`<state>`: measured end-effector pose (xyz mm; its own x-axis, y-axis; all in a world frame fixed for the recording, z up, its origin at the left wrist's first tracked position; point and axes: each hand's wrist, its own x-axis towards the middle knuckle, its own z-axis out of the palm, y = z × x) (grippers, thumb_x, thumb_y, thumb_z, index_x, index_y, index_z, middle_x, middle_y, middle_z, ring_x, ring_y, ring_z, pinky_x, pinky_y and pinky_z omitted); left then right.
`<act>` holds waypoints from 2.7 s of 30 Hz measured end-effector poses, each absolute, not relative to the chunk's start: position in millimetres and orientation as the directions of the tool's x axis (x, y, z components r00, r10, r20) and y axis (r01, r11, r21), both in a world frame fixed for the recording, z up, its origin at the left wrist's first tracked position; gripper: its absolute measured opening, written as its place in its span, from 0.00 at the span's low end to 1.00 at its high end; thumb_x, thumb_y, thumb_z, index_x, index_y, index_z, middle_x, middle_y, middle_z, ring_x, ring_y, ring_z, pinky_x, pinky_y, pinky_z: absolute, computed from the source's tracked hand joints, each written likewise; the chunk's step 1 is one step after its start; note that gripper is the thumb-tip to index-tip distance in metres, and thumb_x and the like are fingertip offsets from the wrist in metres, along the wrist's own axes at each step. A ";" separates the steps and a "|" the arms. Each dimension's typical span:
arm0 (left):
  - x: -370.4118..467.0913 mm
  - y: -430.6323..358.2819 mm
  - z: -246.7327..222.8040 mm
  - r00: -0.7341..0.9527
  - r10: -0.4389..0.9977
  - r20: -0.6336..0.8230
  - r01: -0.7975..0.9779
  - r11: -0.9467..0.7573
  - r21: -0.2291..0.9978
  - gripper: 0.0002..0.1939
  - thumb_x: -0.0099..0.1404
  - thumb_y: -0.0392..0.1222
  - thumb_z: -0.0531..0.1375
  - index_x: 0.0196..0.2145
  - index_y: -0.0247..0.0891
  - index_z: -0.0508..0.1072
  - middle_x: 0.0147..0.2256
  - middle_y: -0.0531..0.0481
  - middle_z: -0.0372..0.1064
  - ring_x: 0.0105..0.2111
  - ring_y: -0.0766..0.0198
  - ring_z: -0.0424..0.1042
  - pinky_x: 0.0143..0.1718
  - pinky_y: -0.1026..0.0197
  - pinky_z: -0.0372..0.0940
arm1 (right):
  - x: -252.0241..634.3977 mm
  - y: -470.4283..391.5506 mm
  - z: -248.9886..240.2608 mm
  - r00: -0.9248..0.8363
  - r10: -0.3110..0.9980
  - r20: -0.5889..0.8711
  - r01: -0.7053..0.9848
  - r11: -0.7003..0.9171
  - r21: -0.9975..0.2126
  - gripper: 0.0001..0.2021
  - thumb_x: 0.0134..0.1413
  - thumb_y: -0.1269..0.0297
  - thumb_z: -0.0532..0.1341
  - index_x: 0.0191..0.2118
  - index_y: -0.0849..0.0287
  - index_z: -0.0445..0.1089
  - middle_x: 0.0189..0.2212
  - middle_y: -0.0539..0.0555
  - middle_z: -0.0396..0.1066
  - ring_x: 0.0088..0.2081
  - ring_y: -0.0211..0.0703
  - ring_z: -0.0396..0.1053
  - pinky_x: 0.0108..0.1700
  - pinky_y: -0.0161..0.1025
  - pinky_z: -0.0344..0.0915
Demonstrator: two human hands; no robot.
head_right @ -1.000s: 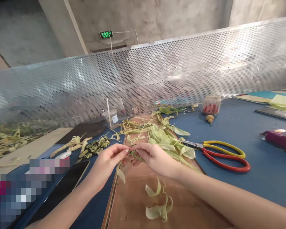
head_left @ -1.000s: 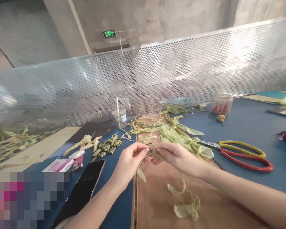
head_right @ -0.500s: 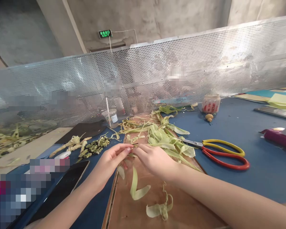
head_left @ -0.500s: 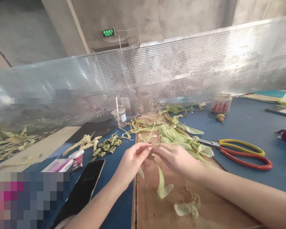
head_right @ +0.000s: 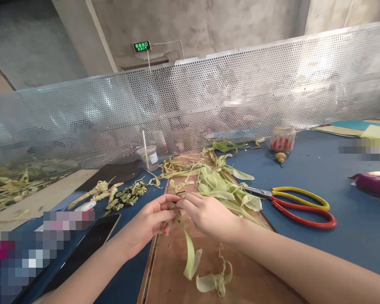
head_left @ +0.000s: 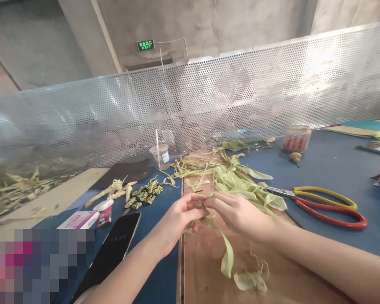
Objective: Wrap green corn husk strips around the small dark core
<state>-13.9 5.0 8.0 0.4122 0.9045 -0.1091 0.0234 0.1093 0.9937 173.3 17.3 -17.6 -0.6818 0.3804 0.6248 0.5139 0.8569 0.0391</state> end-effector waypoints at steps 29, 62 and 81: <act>9.0 24.8 0.3 0.241 0.968 0.066 -0.100 -0.043 0.994 0.18 0.59 0.38 0.59 0.47 0.36 0.68 0.38 0.43 0.73 0.36 0.59 0.72 0.33 0.61 0.66 | 169.2 26.5 -13.0 -0.369 0.718 0.590 0.529 0.684 -0.502 0.08 0.58 0.65 0.52 0.42 0.58 0.64 0.31 0.52 0.66 0.26 0.35 0.64 0.28 0.34 0.64; 19.9 52.6 -8.3 0.143 0.986 0.092 -0.095 -0.079 0.992 0.20 0.64 0.52 0.51 0.46 0.35 0.68 0.36 0.40 0.76 0.30 0.54 0.76 0.30 0.58 0.69 | 204.9 37.4 -27.1 -0.793 0.469 0.388 0.571 0.794 0.208 0.11 0.57 0.68 0.50 0.24 0.59 0.61 0.19 0.49 0.65 0.19 0.34 0.57 0.23 0.36 0.43; 6.3 40.2 -12.0 0.078 0.990 0.121 -0.092 -0.114 0.989 0.21 0.63 0.53 0.51 0.51 0.43 0.69 0.55 0.47 0.62 0.55 0.54 0.60 0.55 0.56 0.56 | 142.0 33.6 -29.6 -0.332 0.780 0.530 0.544 0.618 -0.568 0.13 0.52 0.69 0.54 0.45 0.58 0.63 0.29 0.50 0.68 0.27 0.36 0.64 0.30 0.32 0.60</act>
<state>6.3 40.2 -12.0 0.0782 0.9896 0.1209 -0.0918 -0.1136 0.9893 142.0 33.6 -29.6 -0.3324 0.7799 0.5303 0.5441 0.6178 -0.5676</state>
